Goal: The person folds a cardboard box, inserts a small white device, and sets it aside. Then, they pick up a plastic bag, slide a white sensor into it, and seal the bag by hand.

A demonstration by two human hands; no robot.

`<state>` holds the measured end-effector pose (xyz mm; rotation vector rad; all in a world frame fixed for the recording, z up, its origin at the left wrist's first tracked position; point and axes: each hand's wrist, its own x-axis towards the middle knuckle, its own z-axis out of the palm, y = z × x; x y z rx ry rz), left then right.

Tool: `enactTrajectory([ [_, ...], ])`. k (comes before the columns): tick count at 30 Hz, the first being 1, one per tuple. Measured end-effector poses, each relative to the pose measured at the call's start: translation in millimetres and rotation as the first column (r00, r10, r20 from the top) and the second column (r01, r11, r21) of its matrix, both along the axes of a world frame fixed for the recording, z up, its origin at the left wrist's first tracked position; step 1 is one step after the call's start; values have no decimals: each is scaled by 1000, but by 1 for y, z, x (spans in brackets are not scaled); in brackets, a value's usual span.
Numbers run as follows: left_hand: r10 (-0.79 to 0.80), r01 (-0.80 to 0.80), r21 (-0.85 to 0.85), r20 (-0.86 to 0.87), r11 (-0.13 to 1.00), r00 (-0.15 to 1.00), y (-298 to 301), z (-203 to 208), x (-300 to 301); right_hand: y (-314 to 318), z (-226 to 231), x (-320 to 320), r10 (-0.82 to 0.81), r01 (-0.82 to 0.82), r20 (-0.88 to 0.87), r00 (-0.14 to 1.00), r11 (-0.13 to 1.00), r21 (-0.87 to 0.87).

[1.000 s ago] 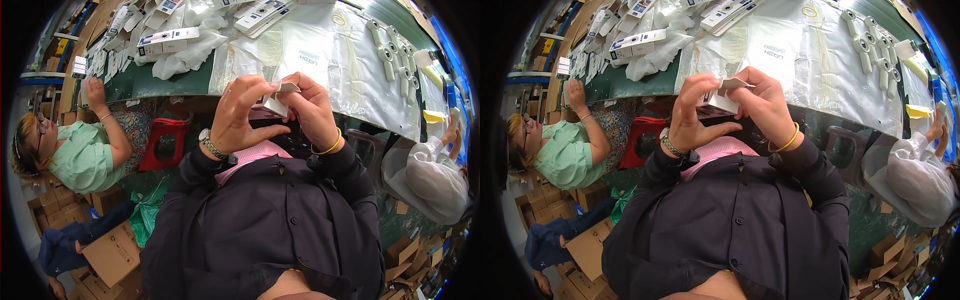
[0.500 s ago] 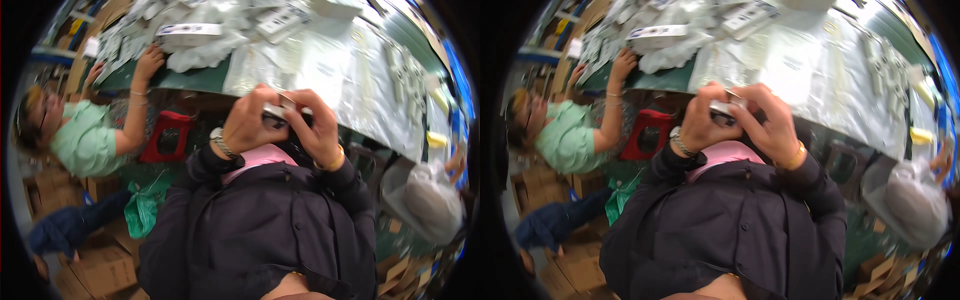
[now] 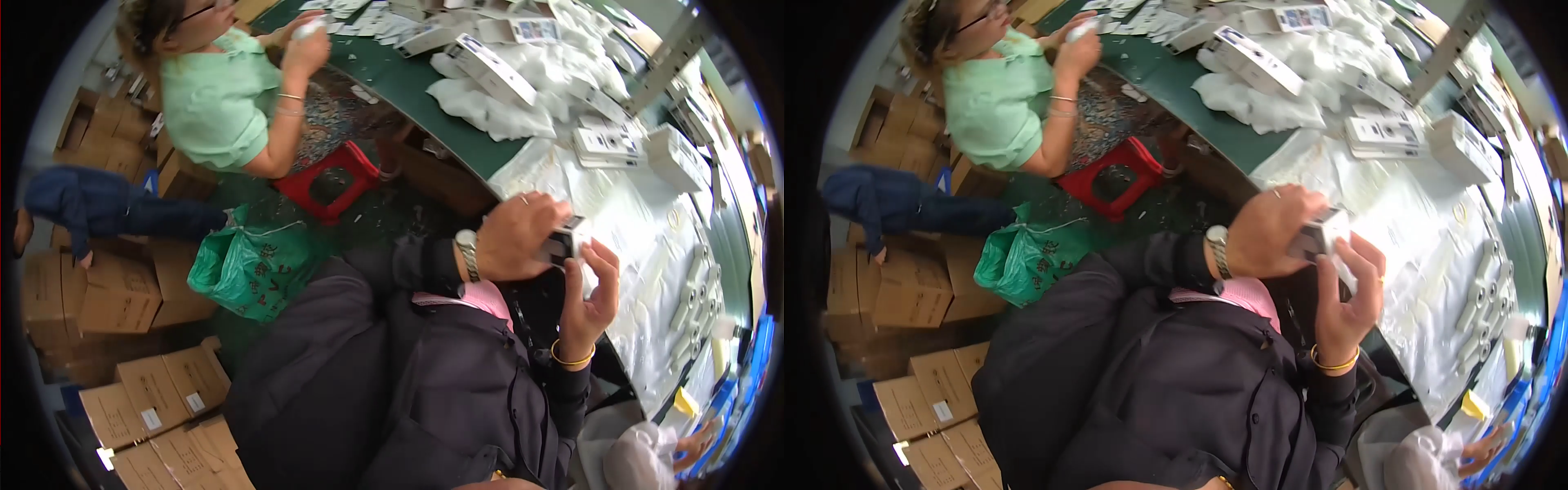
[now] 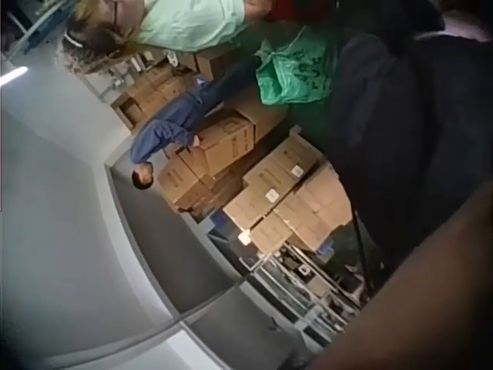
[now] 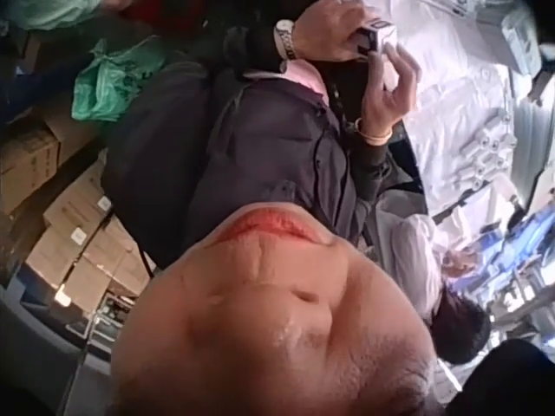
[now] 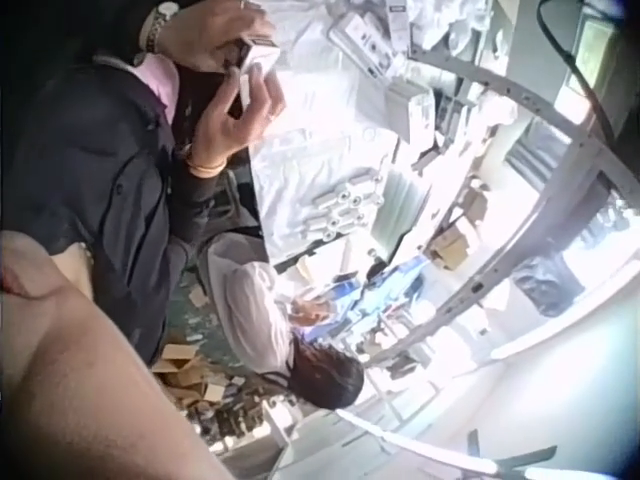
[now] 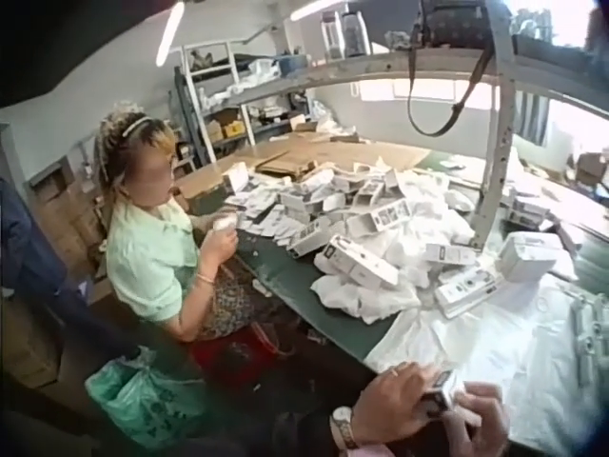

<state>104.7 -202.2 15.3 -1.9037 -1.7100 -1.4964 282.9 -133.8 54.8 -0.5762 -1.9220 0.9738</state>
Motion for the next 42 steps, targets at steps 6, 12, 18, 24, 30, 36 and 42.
enactTrajectory([
  [6,-195,191,-41,-115,981,974,-8,-5,-41,-3,18,-5,202,-144,154,967,936,-321],
  [12,-312,310,-45,-208,950,927,-8,-1,-48,-4,9,1,334,-237,95,938,815,-529],
  [18,-401,375,-147,-236,915,885,-5,-2,-45,-3,-2,11,371,-253,122,920,804,-539],
  [24,-390,354,-182,-236,917,890,-9,-2,-36,-13,-6,11,260,-127,213,942,862,-491],
  [30,-314,276,-169,-271,946,910,-5,3,-30,-16,-17,6,84,-36,90,992,900,-435],
  [36,-306,272,-171,-228,947,924,-3,0,-24,-10,-6,10,147,-78,177,973,934,-348],
  [42,-287,259,-172,-165,951,944,3,4,-18,-5,2,11,199,-164,54,978,910,-381],
])
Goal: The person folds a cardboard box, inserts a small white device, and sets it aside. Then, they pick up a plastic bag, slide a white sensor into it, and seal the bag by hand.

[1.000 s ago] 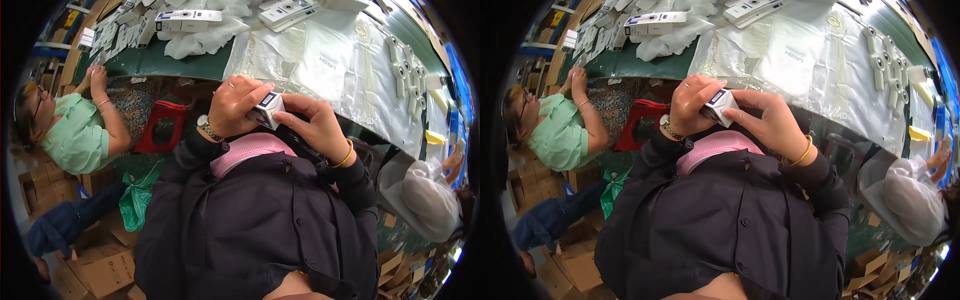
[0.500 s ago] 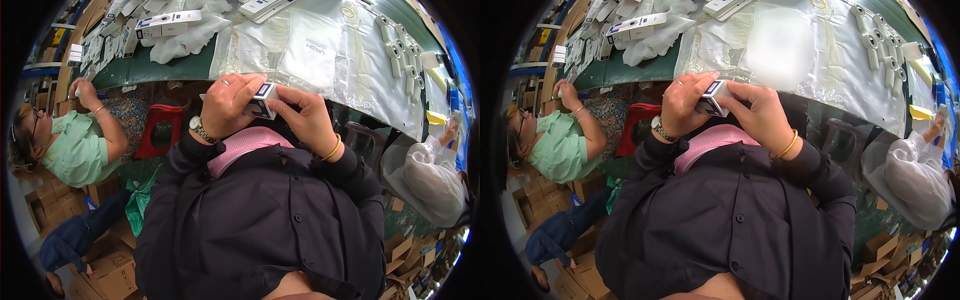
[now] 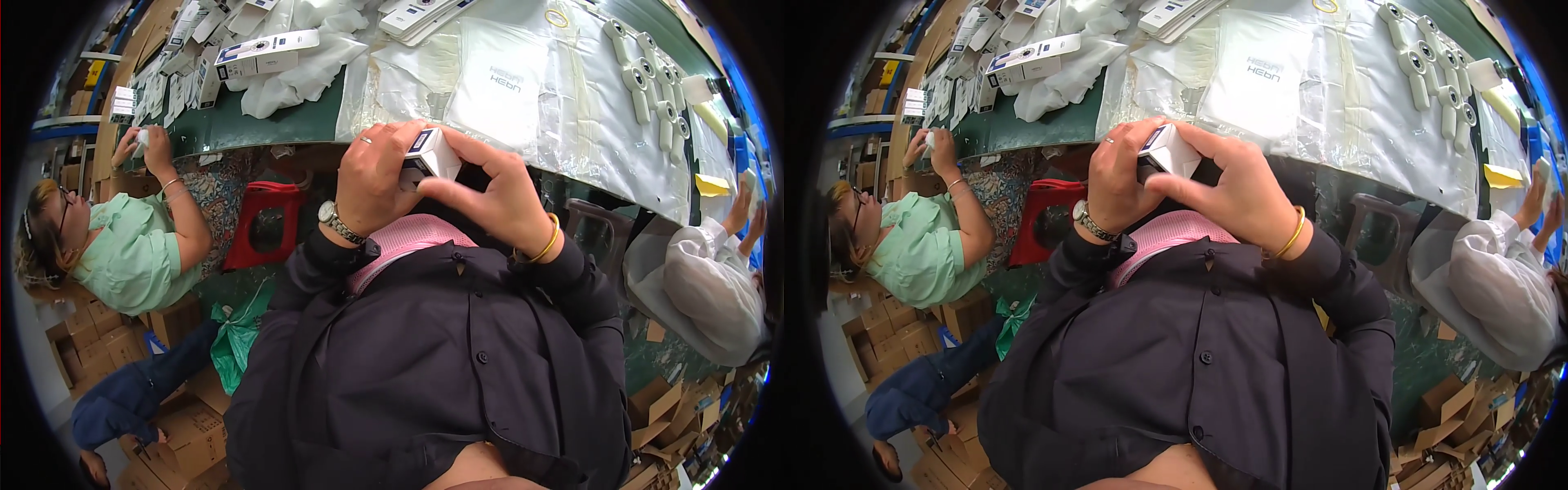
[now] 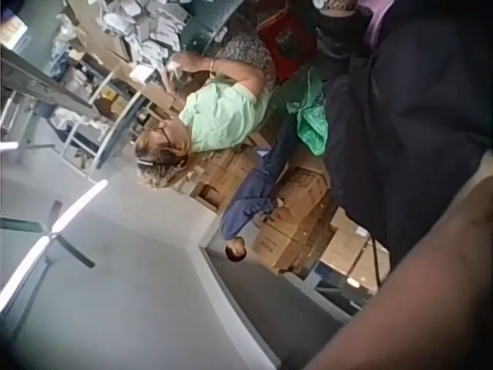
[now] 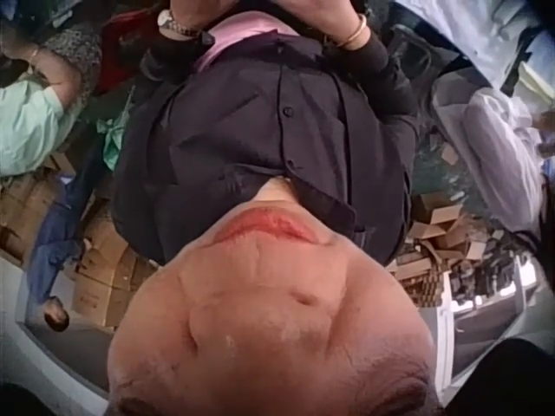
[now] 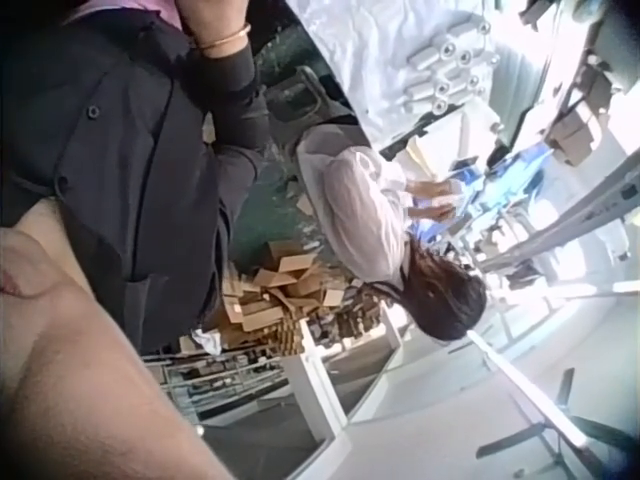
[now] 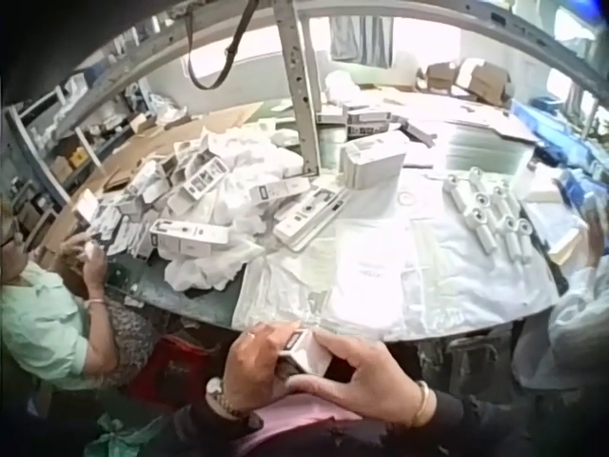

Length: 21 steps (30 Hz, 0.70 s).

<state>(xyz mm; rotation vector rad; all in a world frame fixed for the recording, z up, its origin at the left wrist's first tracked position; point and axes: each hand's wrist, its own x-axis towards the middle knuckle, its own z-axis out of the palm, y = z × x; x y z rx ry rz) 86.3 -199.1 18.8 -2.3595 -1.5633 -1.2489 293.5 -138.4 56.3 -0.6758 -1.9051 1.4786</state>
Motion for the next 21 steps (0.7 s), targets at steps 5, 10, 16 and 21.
enactTrajectory([
  [5,59,-59,-52,1,997,998,2,16,6,15,-8,16,-180,176,18,983,974,139],
  [10,165,2,-483,303,876,939,-13,3,-18,38,-18,43,-292,265,-201,935,953,-148],
  [16,260,457,-416,893,786,367,-9,-10,-27,48,-29,44,-290,279,-238,927,957,-80],
  [21,182,299,-242,960,923,214,3,0,-44,78,-51,56,-477,499,-181,860,860,105],
])
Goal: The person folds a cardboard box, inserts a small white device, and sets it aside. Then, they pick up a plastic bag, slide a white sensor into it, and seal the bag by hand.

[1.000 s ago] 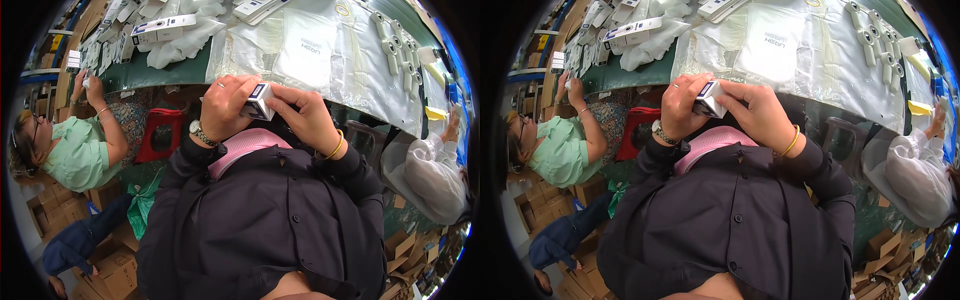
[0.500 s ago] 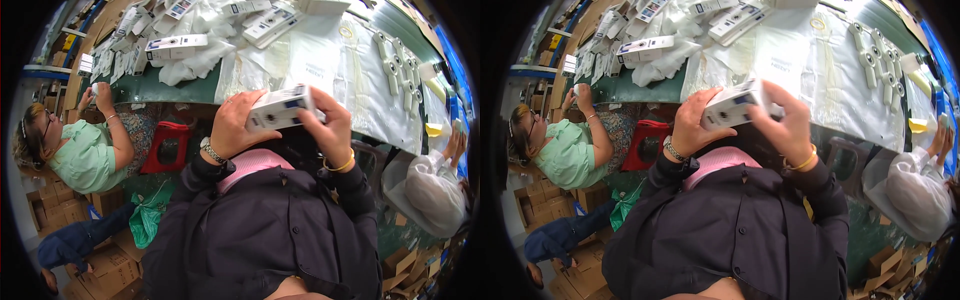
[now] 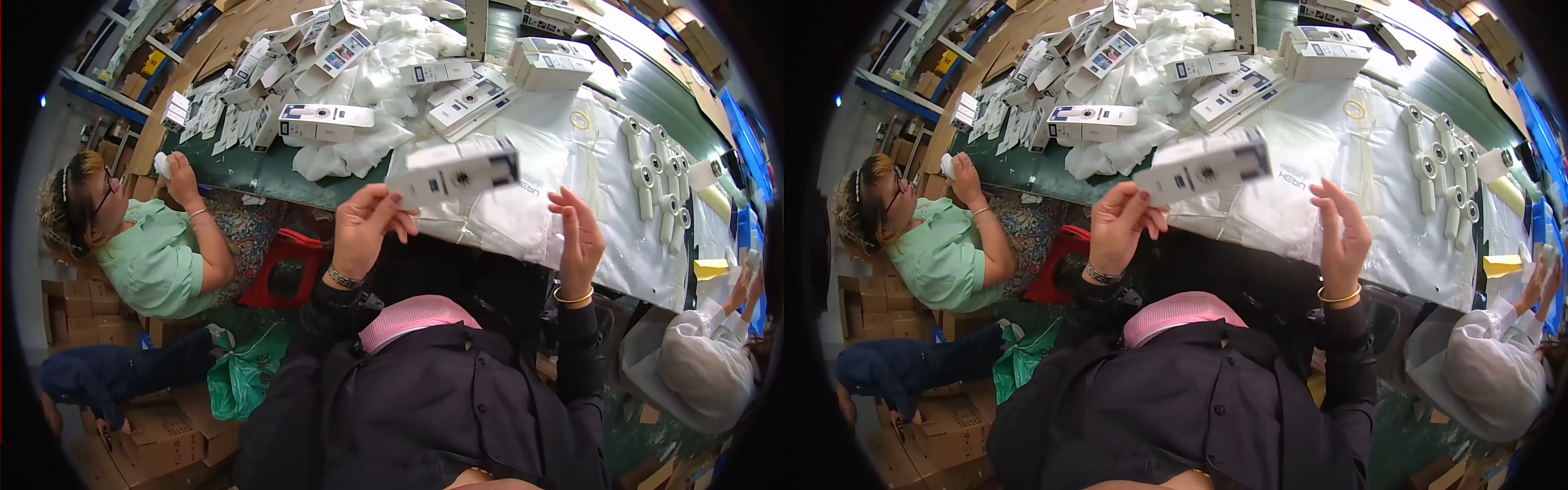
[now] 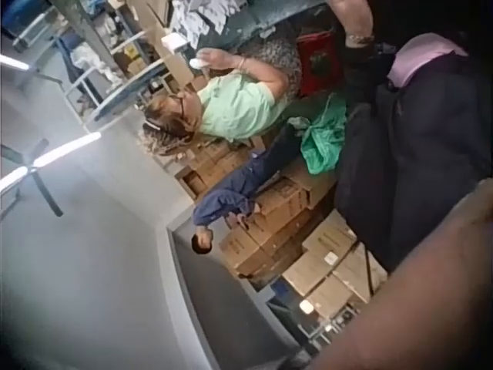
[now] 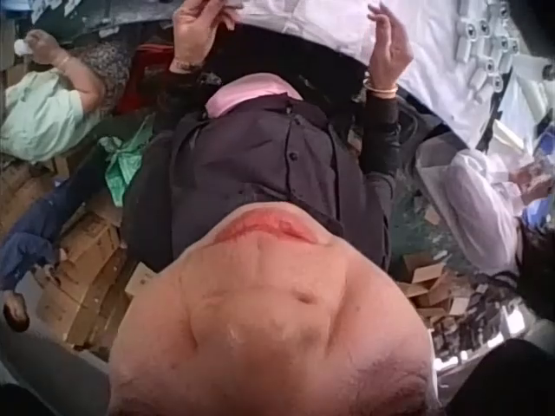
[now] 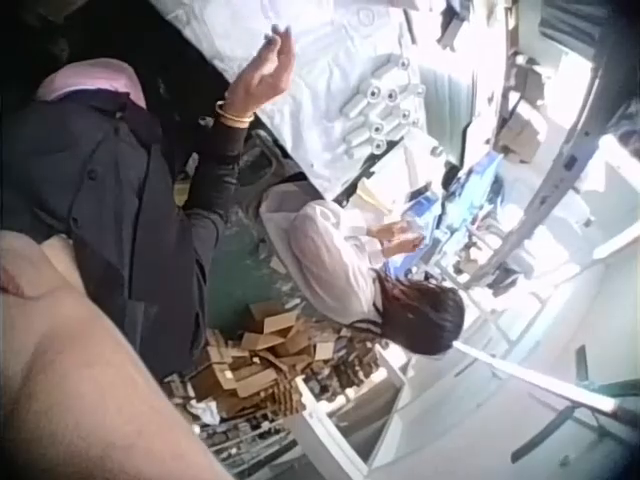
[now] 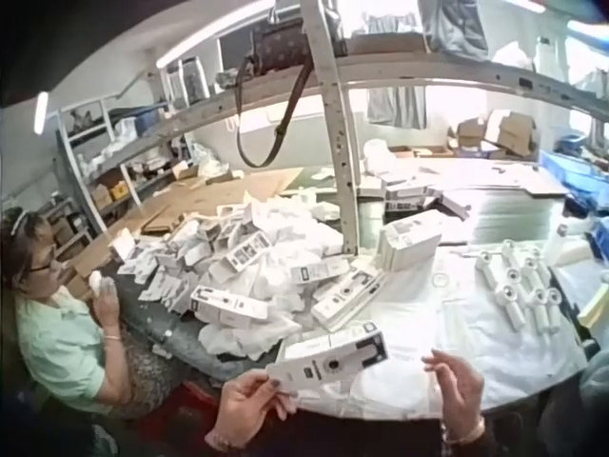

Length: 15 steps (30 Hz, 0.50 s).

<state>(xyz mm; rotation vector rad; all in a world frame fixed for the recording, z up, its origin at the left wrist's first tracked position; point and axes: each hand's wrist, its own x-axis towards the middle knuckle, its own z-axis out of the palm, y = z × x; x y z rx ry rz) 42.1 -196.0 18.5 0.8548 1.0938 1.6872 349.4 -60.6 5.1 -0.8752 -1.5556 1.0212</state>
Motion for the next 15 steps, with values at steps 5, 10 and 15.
enactTrajectory([
  [5,221,-214,162,-26,963,975,24,9,-41,17,-30,14,-176,173,-32,984,980,-96],
  [10,533,-535,196,65,822,843,71,51,-82,12,-35,14,-174,166,-102,979,983,-84],
  [15,504,-553,290,231,781,832,109,62,-104,7,-40,13,-137,130,-106,985,989,-69],
])
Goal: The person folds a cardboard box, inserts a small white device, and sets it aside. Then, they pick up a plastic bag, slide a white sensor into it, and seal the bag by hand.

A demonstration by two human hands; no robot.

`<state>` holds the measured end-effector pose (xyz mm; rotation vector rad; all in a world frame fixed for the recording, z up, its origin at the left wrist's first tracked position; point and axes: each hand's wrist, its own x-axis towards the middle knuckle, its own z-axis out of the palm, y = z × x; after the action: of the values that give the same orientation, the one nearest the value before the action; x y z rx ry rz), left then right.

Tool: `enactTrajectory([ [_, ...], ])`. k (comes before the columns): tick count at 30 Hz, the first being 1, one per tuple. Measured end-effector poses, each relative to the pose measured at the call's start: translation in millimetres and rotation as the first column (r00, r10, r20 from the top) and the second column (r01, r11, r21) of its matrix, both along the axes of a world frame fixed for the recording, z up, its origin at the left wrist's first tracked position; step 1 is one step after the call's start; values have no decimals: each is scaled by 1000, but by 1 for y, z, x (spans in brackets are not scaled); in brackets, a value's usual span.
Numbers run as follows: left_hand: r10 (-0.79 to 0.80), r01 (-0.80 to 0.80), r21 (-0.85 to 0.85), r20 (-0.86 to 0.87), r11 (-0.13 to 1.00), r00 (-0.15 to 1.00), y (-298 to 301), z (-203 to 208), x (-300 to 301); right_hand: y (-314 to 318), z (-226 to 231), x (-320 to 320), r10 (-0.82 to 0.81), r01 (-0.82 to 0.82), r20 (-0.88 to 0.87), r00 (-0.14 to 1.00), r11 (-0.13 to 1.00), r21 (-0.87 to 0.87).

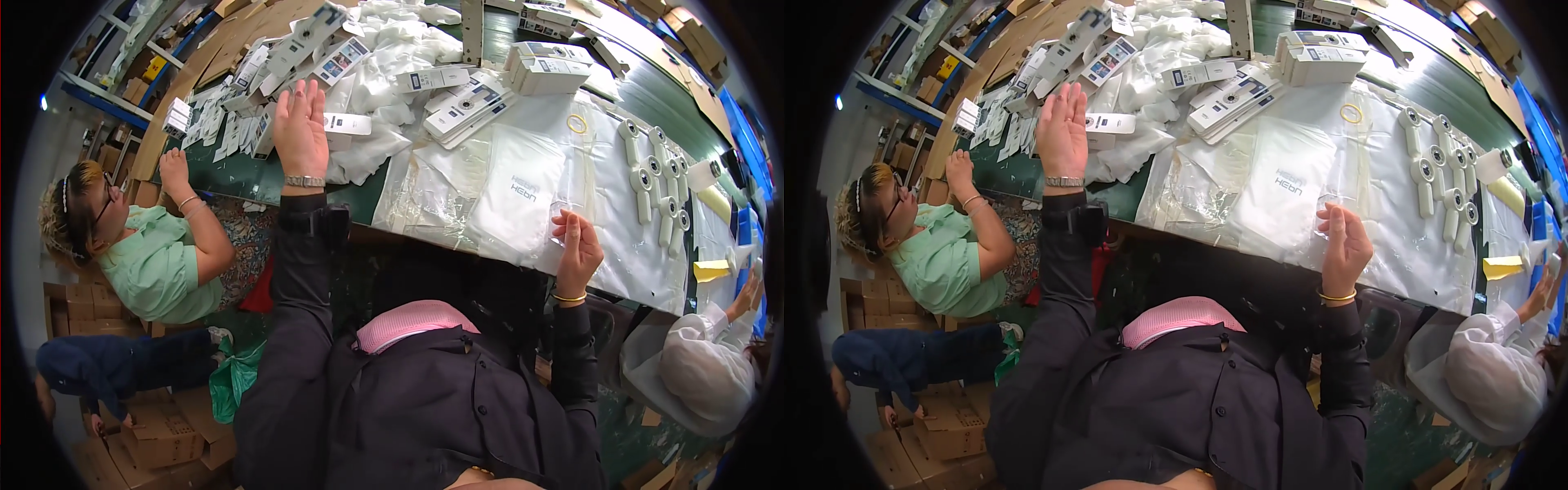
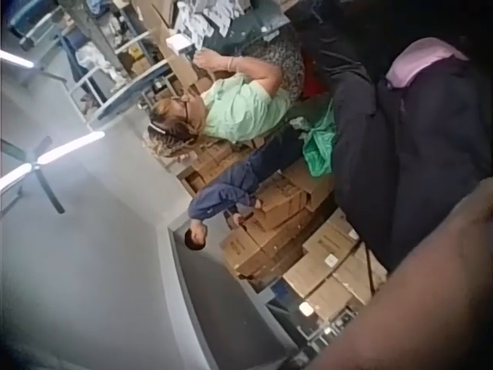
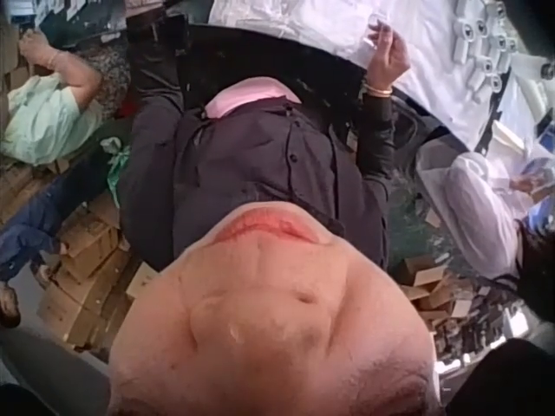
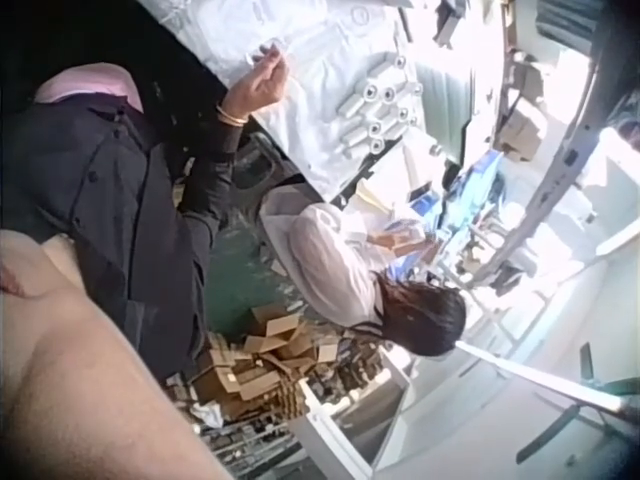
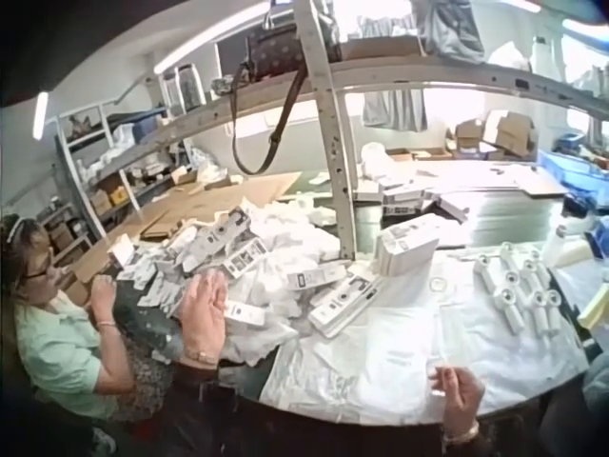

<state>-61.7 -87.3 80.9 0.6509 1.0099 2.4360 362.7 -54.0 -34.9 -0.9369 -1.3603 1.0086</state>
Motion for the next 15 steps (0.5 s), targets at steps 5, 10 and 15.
enactTrajectory([
  [5,-226,142,-322,-240,936,944,-2,-45,52,-2,1,2,-39,39,-20,999,999,0],
  [10,-436,168,-520,-449,837,780,-8,-68,104,0,5,0,-68,68,24,997,997,32],
  [15,-503,-45,-578,-744,815,441,4,-70,109,-2,6,-1,-86,86,20,996,996,19],
])
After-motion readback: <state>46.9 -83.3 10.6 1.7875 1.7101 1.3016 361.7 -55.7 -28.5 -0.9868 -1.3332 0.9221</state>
